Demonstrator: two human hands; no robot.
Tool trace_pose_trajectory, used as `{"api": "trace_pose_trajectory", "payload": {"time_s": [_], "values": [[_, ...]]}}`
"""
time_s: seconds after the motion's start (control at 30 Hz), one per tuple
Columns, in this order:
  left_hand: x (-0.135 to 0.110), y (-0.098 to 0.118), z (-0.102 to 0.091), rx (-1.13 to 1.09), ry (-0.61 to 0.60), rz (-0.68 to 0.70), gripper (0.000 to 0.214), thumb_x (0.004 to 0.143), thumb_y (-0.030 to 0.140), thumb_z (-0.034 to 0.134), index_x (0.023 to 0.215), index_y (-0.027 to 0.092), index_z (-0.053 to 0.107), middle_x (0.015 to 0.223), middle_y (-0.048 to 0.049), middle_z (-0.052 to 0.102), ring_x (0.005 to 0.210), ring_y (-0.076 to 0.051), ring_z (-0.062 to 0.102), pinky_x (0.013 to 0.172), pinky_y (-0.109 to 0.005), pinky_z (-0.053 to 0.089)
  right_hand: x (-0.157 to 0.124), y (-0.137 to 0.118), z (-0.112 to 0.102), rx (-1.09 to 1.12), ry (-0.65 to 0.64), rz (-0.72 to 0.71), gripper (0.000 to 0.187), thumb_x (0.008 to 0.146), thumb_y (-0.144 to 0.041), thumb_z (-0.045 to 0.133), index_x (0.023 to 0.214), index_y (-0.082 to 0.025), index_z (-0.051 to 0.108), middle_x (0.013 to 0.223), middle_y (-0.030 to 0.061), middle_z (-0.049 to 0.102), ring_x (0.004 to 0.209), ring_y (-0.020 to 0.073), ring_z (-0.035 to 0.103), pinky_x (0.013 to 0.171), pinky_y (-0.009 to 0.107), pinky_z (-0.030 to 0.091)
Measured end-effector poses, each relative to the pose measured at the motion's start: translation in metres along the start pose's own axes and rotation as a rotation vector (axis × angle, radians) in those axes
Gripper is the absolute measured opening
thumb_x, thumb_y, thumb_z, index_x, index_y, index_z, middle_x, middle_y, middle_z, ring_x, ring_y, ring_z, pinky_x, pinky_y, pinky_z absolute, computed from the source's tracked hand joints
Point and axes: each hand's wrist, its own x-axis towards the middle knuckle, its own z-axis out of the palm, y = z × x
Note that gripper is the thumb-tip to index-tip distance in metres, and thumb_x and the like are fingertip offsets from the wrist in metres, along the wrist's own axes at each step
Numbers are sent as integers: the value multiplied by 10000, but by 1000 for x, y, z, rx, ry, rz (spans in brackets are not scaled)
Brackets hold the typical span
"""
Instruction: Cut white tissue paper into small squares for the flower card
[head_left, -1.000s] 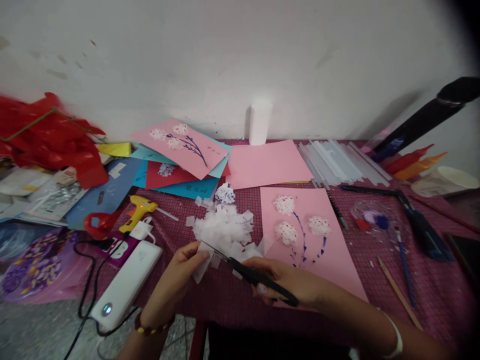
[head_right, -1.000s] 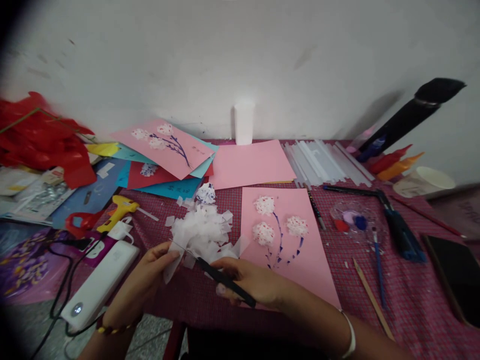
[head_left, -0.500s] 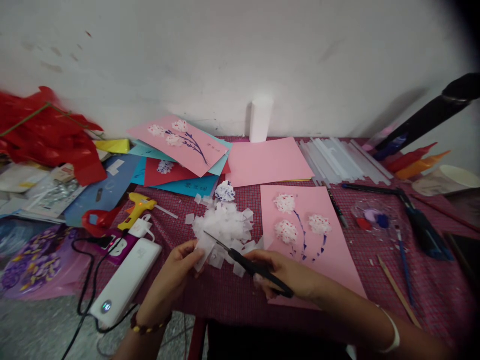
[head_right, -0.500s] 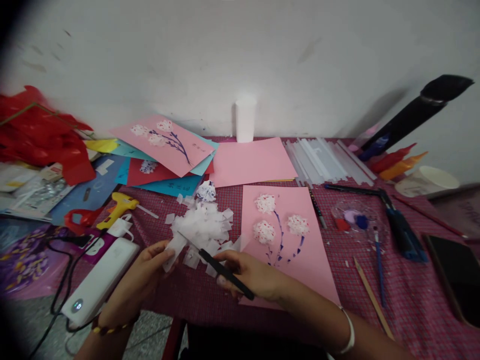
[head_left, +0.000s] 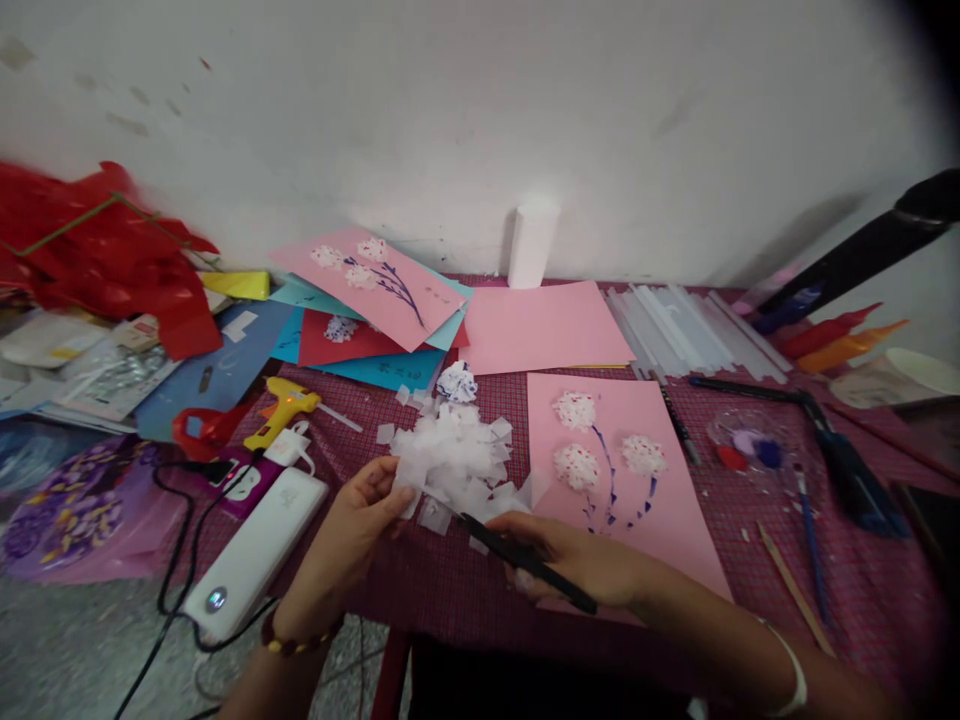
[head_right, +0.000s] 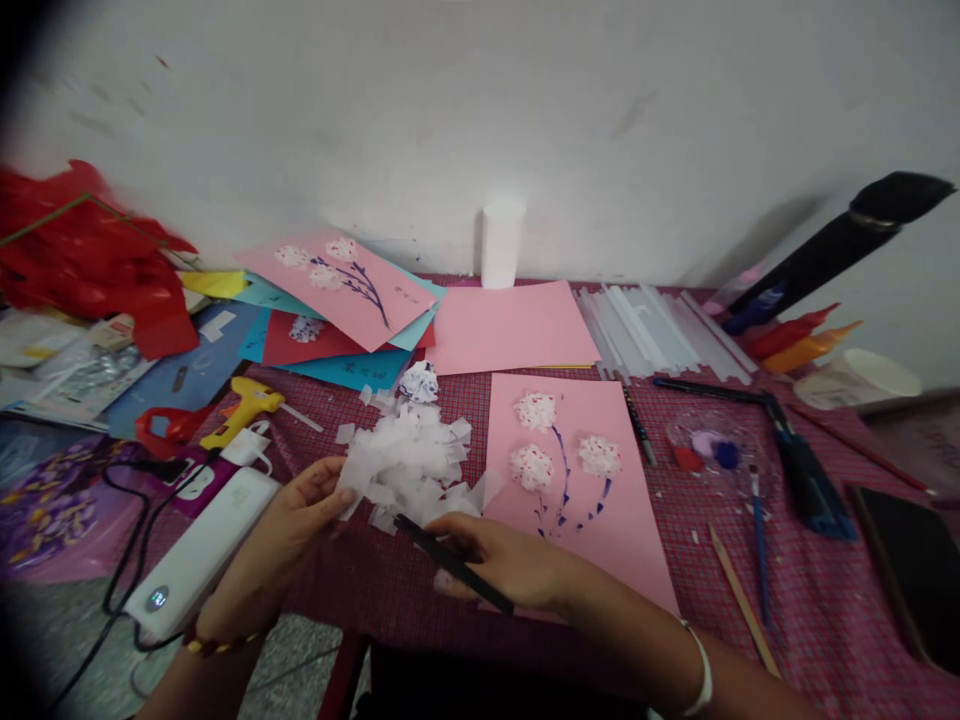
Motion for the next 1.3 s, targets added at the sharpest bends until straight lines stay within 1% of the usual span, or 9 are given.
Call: {"api": "trace_pose_trajectory", "payload": {"time_s": [0.33,0.6,0.73,0.87,0.93,1.07,1.13,1.2,1.3], "values": [[3,3,-7,104,-177,-36,340,692,319,785,960,194,618,774,-4,707,596,-108,602,507,-183,410,5,-4,-1,56,8,39,493,686,-371,741,1105,-137,626,843,15,514,683,102,472,529,190,401],[7,10,-1,142,-105,-32,486,642,335,795,1056,203,577,747,16,675,544,-100,556,471,-188,380,7,8,-1,171,42,57,480,800,-471,697,1133,-152,560,755,-35,511,489,35,454,458,165,384],[15,18,-3,322,9,166,421,688,345,719,1067,193,618,743,6,654,608,-134,575,550,-244,447,7,6,-8,156,-62,-75,540,826,-588,626,1099,-130,542,831,10,545,614,70,528,545,189,413],[18,17,-9,745,293,546,321,708,321,674,1007,204,673,1041,-86,652,1032,-279,578,842,-412,485,4,9,-16,233,-109,-150,541,849,-618,575,1071,-125,558,857,30,557,644,91,535,585,217,438],[16,12,-9,766,281,604,324,716,308,673,1026,217,676,1143,-99,618,1113,-298,544,878,-429,475,2,11,-18,283,-111,-149,577,827,-636,590,1094,-126,548,858,34,565,629,95,540,566,219,434],[11,5,6,343,-74,357,546,741,221,658,1276,248,550,946,-54,659,773,-182,629,642,-299,501,-1,14,-19,377,-163,-132,610,808,-654,598,1118,-131,547,835,39,585,613,105,547,529,216,412],[11,5,17,135,-225,223,553,716,171,674,1254,233,564,802,-12,656,618,-130,596,551,-239,455,0,16,-18,447,-196,-126,598,823,-636,593,1154,-141,541,839,39,589,615,104,547,533,215,407],[13,9,27,40,-263,159,356,678,143,686,1029,197,672,697,13,643,532,-101,556,511,-215,421,0,18,-18,487,-215,-129,628,817,-644,594,1200,-150,526,842,34,582,612,103,546,546,219,409],[17,19,36,77,-118,189,48,640,148,669,676,179,665,589,24,619,500,-105,533,507,-220,421,-6,22,-21,475,-195,-153,692,800,-685,564,1243,-157,501,856,39,571,612,112,540,552,235,401]]}}
